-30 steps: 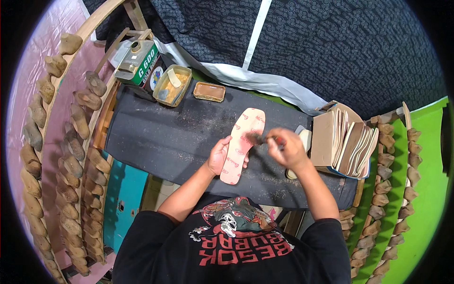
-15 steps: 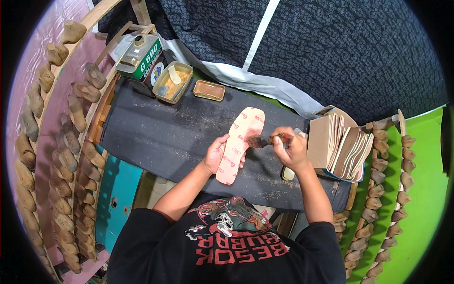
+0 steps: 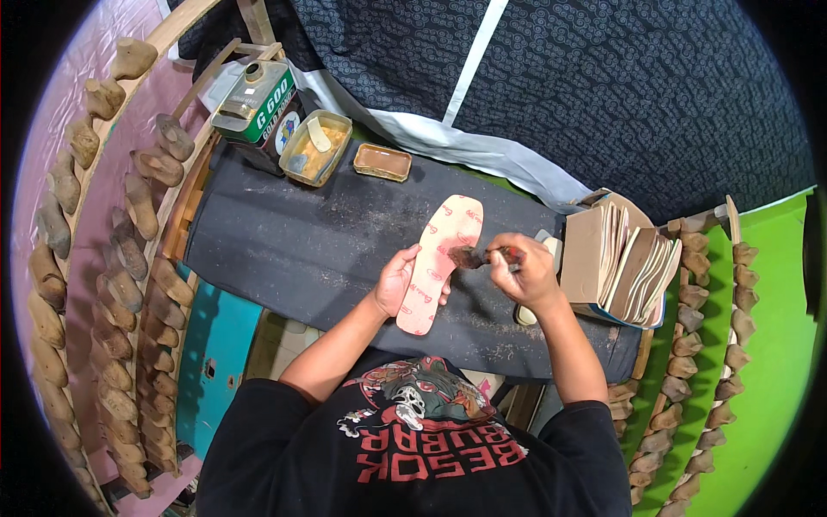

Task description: Applying adhesive to shoe insoles and soles using a manual brush.

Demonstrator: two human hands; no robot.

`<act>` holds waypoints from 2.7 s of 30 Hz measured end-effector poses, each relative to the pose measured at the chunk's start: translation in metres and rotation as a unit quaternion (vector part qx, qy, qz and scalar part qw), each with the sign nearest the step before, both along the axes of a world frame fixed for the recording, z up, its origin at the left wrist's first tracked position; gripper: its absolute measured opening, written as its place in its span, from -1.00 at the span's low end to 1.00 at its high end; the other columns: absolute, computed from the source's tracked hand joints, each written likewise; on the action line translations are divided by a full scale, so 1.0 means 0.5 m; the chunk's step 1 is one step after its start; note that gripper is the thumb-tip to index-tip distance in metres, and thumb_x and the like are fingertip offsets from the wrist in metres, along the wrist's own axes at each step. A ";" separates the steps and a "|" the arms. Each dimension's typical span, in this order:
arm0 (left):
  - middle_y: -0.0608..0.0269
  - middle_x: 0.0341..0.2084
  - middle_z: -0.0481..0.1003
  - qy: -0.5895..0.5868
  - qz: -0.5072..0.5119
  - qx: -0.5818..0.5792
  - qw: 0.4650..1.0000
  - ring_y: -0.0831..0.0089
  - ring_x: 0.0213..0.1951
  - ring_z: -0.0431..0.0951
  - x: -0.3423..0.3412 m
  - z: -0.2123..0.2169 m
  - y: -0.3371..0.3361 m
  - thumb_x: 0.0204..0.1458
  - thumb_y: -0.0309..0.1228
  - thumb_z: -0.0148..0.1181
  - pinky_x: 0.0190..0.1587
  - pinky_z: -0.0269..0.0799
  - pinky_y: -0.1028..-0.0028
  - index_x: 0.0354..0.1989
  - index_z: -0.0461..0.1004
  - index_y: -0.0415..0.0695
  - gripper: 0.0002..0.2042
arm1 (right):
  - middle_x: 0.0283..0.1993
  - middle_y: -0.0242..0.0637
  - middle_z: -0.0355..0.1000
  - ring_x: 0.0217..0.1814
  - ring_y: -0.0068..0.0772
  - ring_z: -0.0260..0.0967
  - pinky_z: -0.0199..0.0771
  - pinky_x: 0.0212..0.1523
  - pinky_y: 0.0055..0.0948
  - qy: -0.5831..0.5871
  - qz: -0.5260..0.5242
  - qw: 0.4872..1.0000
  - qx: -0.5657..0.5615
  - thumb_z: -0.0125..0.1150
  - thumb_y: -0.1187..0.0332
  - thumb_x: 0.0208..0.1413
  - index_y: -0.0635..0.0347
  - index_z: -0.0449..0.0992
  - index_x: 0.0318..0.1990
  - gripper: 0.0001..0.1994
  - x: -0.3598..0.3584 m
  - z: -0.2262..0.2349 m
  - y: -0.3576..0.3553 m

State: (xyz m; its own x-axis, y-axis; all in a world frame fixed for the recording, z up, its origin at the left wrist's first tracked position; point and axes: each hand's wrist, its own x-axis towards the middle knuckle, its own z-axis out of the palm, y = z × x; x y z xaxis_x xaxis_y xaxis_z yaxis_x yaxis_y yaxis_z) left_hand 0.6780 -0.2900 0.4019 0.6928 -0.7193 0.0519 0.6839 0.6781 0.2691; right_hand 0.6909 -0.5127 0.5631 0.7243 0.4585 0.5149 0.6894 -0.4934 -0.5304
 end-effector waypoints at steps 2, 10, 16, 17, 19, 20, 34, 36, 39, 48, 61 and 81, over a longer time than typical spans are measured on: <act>-0.09 -0.25 0.56 0.022 -0.014 0.012 1.000 0.06 -0.28 0.61 -0.003 0.005 0.002 0.32 0.05 -0.30 -0.20 0.56 0.15 0.14 0.43 -0.25 -0.39 | -0.39 -0.23 0.53 -0.46 -0.25 0.52 0.53 -0.38 -0.34 -0.013 -0.050 0.999 0.003 0.28 0.52 0.07 0.22 0.48 -0.21 -0.85 0.014 0.004 -0.012; -0.10 -0.29 0.56 0.009 0.019 0.019 1.000 0.06 -0.28 0.60 0.000 0.003 0.017 0.32 0.04 -0.31 -0.20 0.55 0.15 0.16 0.42 -0.25 -0.39 | -0.35 -0.21 0.54 -0.40 -0.34 0.54 0.52 -0.35 -0.41 -0.012 -0.069 0.997 0.041 0.24 0.52 0.16 0.28 0.49 -0.17 -0.89 0.053 -0.007 0.023; -0.11 -0.31 0.56 0.018 0.053 0.036 0.998 0.05 -0.28 0.60 -0.017 -0.021 0.071 0.33 0.05 -0.33 -0.17 0.54 0.14 0.15 0.42 -0.25 -0.38 | -0.37 -0.27 0.53 -0.39 -0.53 0.52 0.54 -0.31 -0.48 0.026 -0.086 0.989 0.114 0.07 0.49 0.33 0.32 0.45 -0.13 -0.92 0.126 -0.066 0.079; -0.12 -0.31 0.56 0.026 0.058 0.037 0.997 0.05 -0.28 0.60 -0.021 -0.023 0.084 0.33 0.05 -0.33 -0.16 0.54 0.14 0.15 0.43 -0.26 -0.38 | -0.38 -0.29 0.51 -0.38 -0.54 0.51 0.53 -0.29 -0.48 0.057 -0.107 0.983 0.135 0.05 0.45 0.38 0.32 0.45 -0.11 -0.88 0.150 -0.067 0.097; -0.12 -0.30 0.56 0.039 0.070 0.044 0.996 0.04 -0.28 0.60 -0.033 -0.027 0.104 0.33 0.05 -0.32 -0.15 0.54 0.14 0.15 0.43 -0.26 -0.38 | -0.38 -0.29 0.52 -0.37 -0.53 0.51 0.53 -0.29 -0.50 0.087 -0.102 0.978 0.160 0.07 0.42 0.38 0.32 0.46 -0.10 -0.87 0.202 -0.085 0.133; -0.13 -0.30 0.55 0.051 0.072 0.047 0.995 0.04 -0.28 0.60 -0.039 -0.028 0.111 0.33 0.05 -0.32 -0.15 0.54 0.14 0.15 0.43 -0.26 -0.38 | -0.38 -0.29 0.53 -0.36 -0.52 0.52 0.52 -0.29 -0.51 0.114 -0.105 0.971 0.182 0.09 0.39 0.39 0.31 0.47 -0.09 -0.85 0.227 -0.100 0.148; -0.07 -0.27 0.56 0.045 0.170 0.075 0.982 0.12 -0.20 0.60 -0.064 -0.035 0.224 0.34 0.03 -0.31 -0.13 0.55 0.13 0.18 0.41 -0.22 -0.41 | -0.21 0.02 0.61 -0.17 -0.02 0.62 0.54 -0.13 -0.25 0.171 -0.111 0.979 0.020 0.23 0.26 0.29 0.23 0.54 -0.01 -0.75 0.339 -0.246 0.237; -0.08 -0.26 0.57 0.042 0.165 0.075 0.983 0.11 -0.21 0.62 -0.055 -0.040 0.219 0.35 0.04 -0.33 -0.11 0.57 0.11 0.18 0.41 -0.22 -0.41 | -0.22 0.02 0.61 -0.17 -0.06 0.63 0.54 -0.13 -0.27 0.166 -0.124 0.978 0.033 0.24 0.26 0.29 0.23 0.55 -0.03 -0.75 0.343 -0.239 0.229; -0.06 -0.25 0.58 0.025 0.149 0.088 0.985 0.11 -0.22 0.63 -0.041 -0.023 0.205 0.37 0.03 -0.34 -0.10 0.58 0.10 0.19 0.40 -0.21 -0.42 | -0.26 -0.07 0.62 -0.23 -0.29 0.63 0.55 -0.17 -0.35 0.119 -0.157 0.976 0.098 0.25 0.29 0.29 0.24 0.55 -0.04 -0.77 0.346 -0.217 0.202; -0.01 -0.17 0.54 0.029 0.118 0.043 0.992 0.19 -0.16 0.54 -0.002 -0.017 0.156 0.38 0.03 -0.33 -0.11 0.47 0.16 0.24 0.36 -0.12 -0.44 | -0.26 -0.25 0.59 -0.24 -0.51 0.58 0.57 -0.20 -0.50 0.183 -0.051 0.952 0.242 0.12 0.44 0.35 0.31 0.51 -0.08 -0.87 0.190 -0.080 0.189; 0.09 -0.13 0.53 0.033 0.041 0.027 0.998 0.26 -0.15 0.52 0.012 0.000 0.119 0.37 0.01 -0.30 -0.14 0.47 0.17 0.20 0.37 -0.09 -0.50 | -0.44 -0.15 0.51 -0.44 -0.25 0.53 0.50 -0.35 -0.32 0.111 -0.004 0.993 0.029 0.21 0.41 0.22 0.27 0.49 -0.18 -0.87 0.086 -0.005 0.177; 0.03 -0.21 0.52 -0.008 0.000 0.036 0.999 0.14 -0.25 0.55 -0.004 -0.001 0.129 0.34 0.04 -0.28 -0.13 0.50 0.20 0.17 0.39 -0.07 -0.49 | -0.41 -0.16 0.52 -0.46 -0.26 0.53 0.53 -0.39 -0.35 0.018 -0.051 0.998 -0.023 0.24 0.47 0.15 0.27 0.50 -0.20 -0.89 0.102 0.031 0.203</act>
